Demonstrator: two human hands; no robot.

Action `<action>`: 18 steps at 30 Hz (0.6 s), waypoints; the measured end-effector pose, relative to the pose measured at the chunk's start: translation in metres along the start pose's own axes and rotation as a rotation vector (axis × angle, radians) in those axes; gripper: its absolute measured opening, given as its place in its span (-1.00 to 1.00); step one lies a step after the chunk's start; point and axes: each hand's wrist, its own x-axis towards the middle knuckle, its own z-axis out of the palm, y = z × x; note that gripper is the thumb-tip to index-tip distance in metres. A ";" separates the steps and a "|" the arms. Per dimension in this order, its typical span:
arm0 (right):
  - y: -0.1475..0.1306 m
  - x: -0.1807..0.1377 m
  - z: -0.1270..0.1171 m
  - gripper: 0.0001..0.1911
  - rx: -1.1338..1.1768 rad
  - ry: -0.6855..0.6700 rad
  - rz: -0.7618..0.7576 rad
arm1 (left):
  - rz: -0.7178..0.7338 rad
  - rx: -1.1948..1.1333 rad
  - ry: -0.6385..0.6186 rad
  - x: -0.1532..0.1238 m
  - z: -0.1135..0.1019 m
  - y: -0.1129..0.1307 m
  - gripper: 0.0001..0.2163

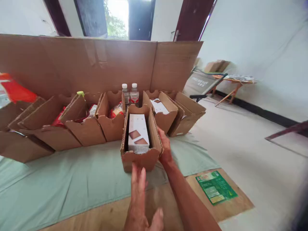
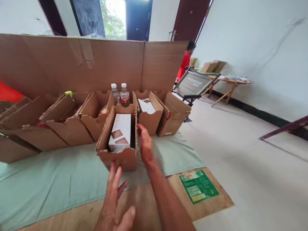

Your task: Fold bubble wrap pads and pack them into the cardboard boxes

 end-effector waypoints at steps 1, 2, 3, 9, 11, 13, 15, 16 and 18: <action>0.005 0.002 -0.004 -0.39 -0.003 0.016 0.026 | -0.029 0.001 -0.012 0.007 0.002 0.001 -0.19; 0.010 0.003 -0.007 -0.38 -0.007 0.035 0.050 | -0.058 0.000 -0.022 0.015 0.004 0.001 -0.19; 0.015 0.005 -0.011 -0.37 -0.013 0.058 0.072 | -0.085 -0.002 -0.030 0.025 0.006 0.001 -0.19; 0.041 0.010 -0.021 -0.38 -0.087 0.234 0.150 | -0.189 -0.021 -0.044 0.100 0.019 -0.010 -0.19; 0.044 0.010 -0.022 -0.40 -0.120 0.255 0.144 | -0.173 0.014 -0.032 0.124 0.022 -0.016 -0.16; 0.042 0.010 -0.021 -0.42 -0.147 0.258 0.125 | -0.162 0.031 -0.026 0.141 0.022 -0.020 -0.15; 0.038 0.009 -0.021 -0.48 -0.171 0.251 0.093 | -0.184 0.018 -0.032 0.149 0.020 -0.021 -0.17; 0.035 0.009 -0.020 -0.52 -0.183 0.243 0.071 | -0.200 0.009 -0.043 0.149 0.017 -0.019 -0.19; 0.028 0.008 -0.019 -0.60 -0.205 0.223 0.019 | -0.230 -0.006 -0.092 0.139 0.008 -0.013 -0.21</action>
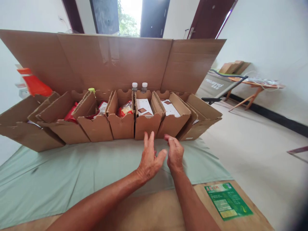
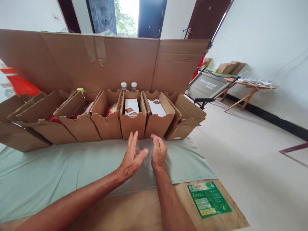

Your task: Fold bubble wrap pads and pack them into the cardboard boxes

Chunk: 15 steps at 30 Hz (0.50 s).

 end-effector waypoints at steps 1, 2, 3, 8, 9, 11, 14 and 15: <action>-0.005 -0.002 0.000 -0.63 -0.004 -0.010 -0.028 | -0.006 0.003 -0.042 -0.010 -0.006 0.001 -0.23; -0.011 -0.004 0.001 -0.65 -0.004 -0.021 -0.054 | -0.003 0.015 -0.089 -0.024 -0.013 0.001 -0.24; -0.018 -0.008 0.003 -0.66 0.000 -0.034 -0.073 | 0.008 0.038 -0.130 -0.039 -0.022 -0.001 -0.25; -0.076 -0.036 0.033 -0.64 -0.050 -0.362 -0.207 | 0.146 0.273 -0.069 -0.125 -0.085 -0.036 -0.37; -0.090 -0.040 0.045 -0.58 -0.101 -0.466 -0.251 | 0.149 0.316 0.014 -0.140 -0.098 -0.045 -0.43; -0.114 -0.041 0.073 -0.42 -0.283 -0.633 -0.335 | 0.117 0.369 0.208 -0.168 -0.122 -0.061 -0.55; -0.136 -0.031 0.119 -0.31 -0.780 -0.749 -0.424 | 0.067 0.359 0.425 -0.196 -0.148 -0.075 -0.68; -0.139 -0.026 0.133 -0.37 -0.924 -0.752 -0.437 | 0.053 0.338 0.467 -0.202 -0.153 -0.077 -0.70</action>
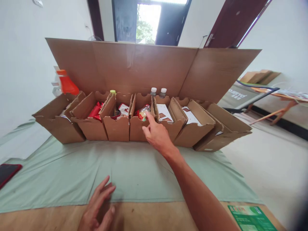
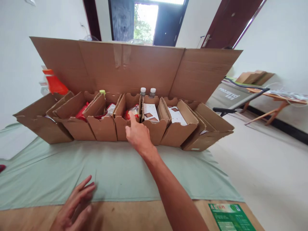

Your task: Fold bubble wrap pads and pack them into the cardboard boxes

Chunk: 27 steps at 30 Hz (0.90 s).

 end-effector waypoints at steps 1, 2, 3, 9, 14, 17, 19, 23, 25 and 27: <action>-0.005 0.010 0.002 -0.47 -0.095 -0.025 0.024 | -0.024 -0.018 0.026 -0.002 -0.005 -0.002 -0.71; -0.009 0.016 0.004 -0.58 -0.152 -0.034 0.041 | -0.045 -0.036 0.040 -0.003 -0.009 -0.002 -0.72; -0.013 0.018 0.006 -0.65 -0.176 -0.032 0.048 | -0.060 -0.050 0.047 -0.002 -0.011 -0.002 -0.71; -0.017 -0.080 -0.003 -0.76 -0.170 -0.012 -0.045 | -0.061 -0.056 0.041 0.014 -0.021 0.020 -0.73; 0.037 -0.205 -0.039 -0.76 0.100 0.158 -0.231 | -0.101 -0.104 0.041 0.025 -0.027 0.044 -0.64; 0.081 -0.255 -0.051 -0.59 0.214 0.450 0.120 | -0.177 -0.132 -0.028 0.025 -0.021 0.054 -0.50; 0.104 -0.279 -0.048 -0.38 0.337 0.543 0.269 | -0.205 -0.151 -0.083 0.025 -0.011 0.058 -0.39; 0.126 -0.304 -0.020 -0.28 0.377 0.375 0.356 | -0.194 -0.232 -0.191 0.036 0.013 0.061 -0.28; 0.126 -0.301 -0.002 -0.25 0.334 0.289 0.380 | -0.215 -0.264 -0.245 0.043 0.023 0.061 -0.26; 0.121 -0.290 0.015 -0.30 0.322 0.254 0.397 | -0.244 -0.290 -0.276 0.046 0.030 0.062 -0.25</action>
